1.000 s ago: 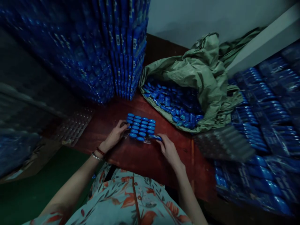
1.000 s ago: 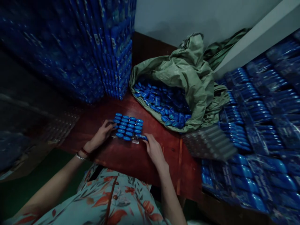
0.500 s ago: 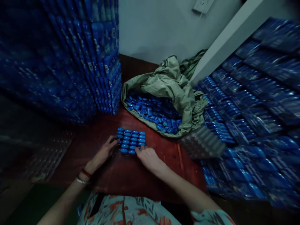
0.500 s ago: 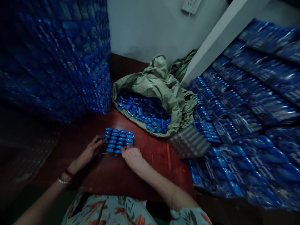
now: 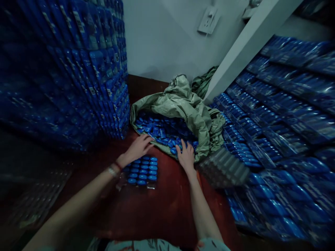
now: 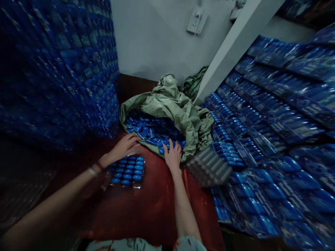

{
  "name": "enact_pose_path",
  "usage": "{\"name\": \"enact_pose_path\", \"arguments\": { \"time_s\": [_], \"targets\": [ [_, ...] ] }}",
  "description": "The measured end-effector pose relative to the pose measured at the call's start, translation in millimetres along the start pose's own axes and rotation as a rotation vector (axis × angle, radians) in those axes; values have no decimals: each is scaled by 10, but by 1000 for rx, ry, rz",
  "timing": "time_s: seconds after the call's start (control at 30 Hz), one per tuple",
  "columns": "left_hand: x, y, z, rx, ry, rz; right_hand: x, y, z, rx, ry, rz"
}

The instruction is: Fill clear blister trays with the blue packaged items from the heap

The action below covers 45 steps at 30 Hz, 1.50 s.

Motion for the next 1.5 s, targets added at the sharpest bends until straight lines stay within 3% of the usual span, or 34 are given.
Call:
{"name": "enact_pose_path", "arguments": {
  "time_s": [0.1,0.17,0.27,0.4,0.6,0.73,0.8,0.9,0.97,1.13,1.27,1.33,1.43,1.5],
  "targets": [
    [130,379,-559,294,43,-87,100,264,-170,76,22,68],
    [212,588,-747,440,64,-104,195,334,-155,123,2,86],
    [267,752,-800,516,116,-70,294,310,-46,156,-106,63],
    [318,763,-623,524,128,0,389,254,186,140,-240,-40],
    [605,490,-156,448,17,106,580,265,522,208,-316,-331],
    [846,286,165,354,-102,174,487,258,240,86,-73,-152],
    [929,221,299,313,-177,201,470,333,64,168,-21,8],
    [985,171,478,260,-280,237,556,495,11,379,-179,119],
    [990,152,598,223,-333,265,605,533,118,417,-277,145],
    [991,56,966,43,-497,293,561,344,456,409,-338,135],
    [982,-23,1243,-105,-621,293,650,173,340,387,-252,50],
    [969,-46,1334,-160,-668,292,808,220,165,489,-246,17],
    [942,-77,1429,-229,-726,292,1110,454,-61,803,-324,38],
    [912,-115,1492,-268,-755,295,1276,613,-155,909,-355,53]
  ]
}}
Point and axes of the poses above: each hand's wrist, its own z-axis away from the middle knuckle, its own y-axis out of the palm, x = y × z, the point moved 3 cm from there along -z, towards the middle knuckle, and after that the axes turned 7 degrees about y, right-handed, at the moved point
